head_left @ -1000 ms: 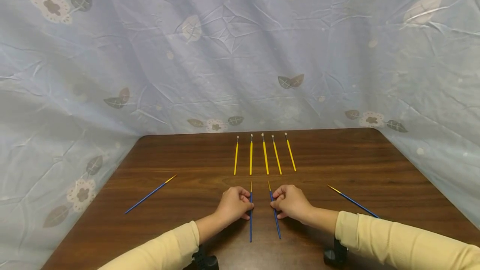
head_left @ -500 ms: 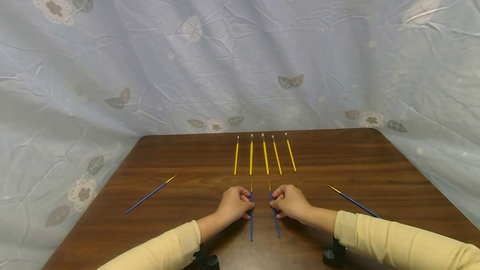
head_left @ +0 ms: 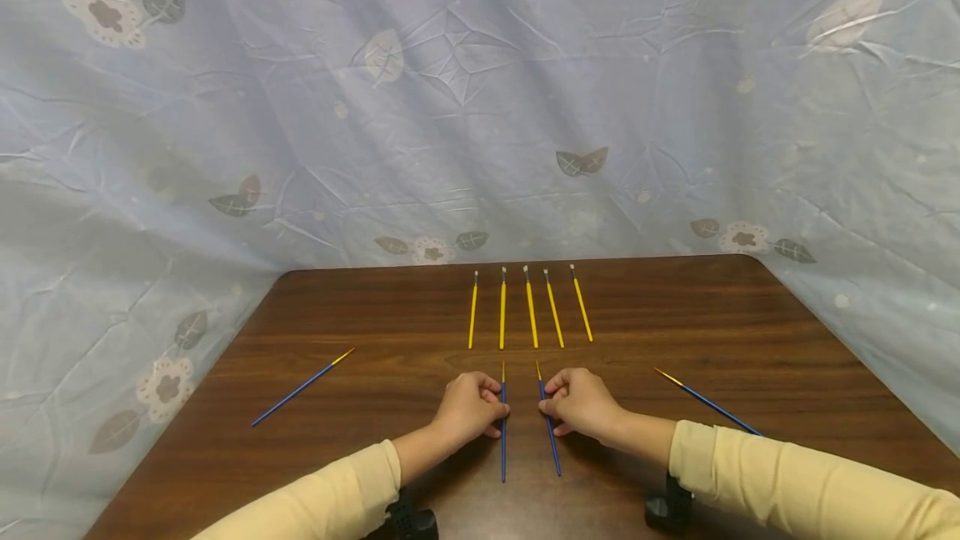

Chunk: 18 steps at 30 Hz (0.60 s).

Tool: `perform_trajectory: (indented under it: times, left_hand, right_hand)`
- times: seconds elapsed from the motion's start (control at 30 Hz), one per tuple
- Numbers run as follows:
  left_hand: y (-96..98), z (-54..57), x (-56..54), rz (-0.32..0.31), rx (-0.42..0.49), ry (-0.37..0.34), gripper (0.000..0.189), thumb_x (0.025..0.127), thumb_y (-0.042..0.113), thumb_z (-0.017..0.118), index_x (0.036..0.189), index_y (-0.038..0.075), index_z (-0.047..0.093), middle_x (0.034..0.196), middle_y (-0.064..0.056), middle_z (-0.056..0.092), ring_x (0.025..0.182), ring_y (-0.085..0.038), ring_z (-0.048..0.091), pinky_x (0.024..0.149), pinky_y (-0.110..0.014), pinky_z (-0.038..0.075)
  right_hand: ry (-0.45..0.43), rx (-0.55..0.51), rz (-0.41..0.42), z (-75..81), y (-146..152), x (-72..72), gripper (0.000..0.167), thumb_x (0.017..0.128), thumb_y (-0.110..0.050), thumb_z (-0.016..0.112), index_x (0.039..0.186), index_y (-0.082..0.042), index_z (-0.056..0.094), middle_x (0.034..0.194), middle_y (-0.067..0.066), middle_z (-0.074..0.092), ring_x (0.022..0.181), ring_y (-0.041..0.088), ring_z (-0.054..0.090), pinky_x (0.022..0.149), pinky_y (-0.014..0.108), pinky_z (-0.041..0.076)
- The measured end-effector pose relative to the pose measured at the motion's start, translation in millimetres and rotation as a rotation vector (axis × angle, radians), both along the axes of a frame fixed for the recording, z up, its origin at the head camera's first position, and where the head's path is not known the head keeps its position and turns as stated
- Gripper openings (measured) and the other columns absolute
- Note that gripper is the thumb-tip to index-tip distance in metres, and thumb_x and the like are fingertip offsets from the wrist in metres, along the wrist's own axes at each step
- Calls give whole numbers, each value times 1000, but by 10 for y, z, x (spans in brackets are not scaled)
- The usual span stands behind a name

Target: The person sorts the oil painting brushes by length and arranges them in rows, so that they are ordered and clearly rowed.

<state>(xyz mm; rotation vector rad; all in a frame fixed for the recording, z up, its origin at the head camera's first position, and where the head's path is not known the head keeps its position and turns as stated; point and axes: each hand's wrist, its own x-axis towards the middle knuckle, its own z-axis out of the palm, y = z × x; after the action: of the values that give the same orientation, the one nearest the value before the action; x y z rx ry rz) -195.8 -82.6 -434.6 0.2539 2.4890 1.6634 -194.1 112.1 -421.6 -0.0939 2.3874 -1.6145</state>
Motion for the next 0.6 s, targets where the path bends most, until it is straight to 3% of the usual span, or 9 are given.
perform_trajectory:
  times: [0.27,0.6]
  left_hand:
    - [-33,45,19,2,100,-60,30,79,-9,72,105,-16,59,75,-11,60,57,-17,62,50,-32,58]
    - [-248,99,-7,-100,192,-159,33,84,-3,71,113,-12,58,87,-10,58,70,-19,62,60,-36,60]
  right_hand:
    - [-70,-49,37,37,92,-36,24,87,4,68,106,11,57,85,13,59,74,22,61,61,35,59]
    - [-90,-103,130,116,282,-151,29,91,-3,67,112,12,54,95,16,61,82,24,63,68,39,59]
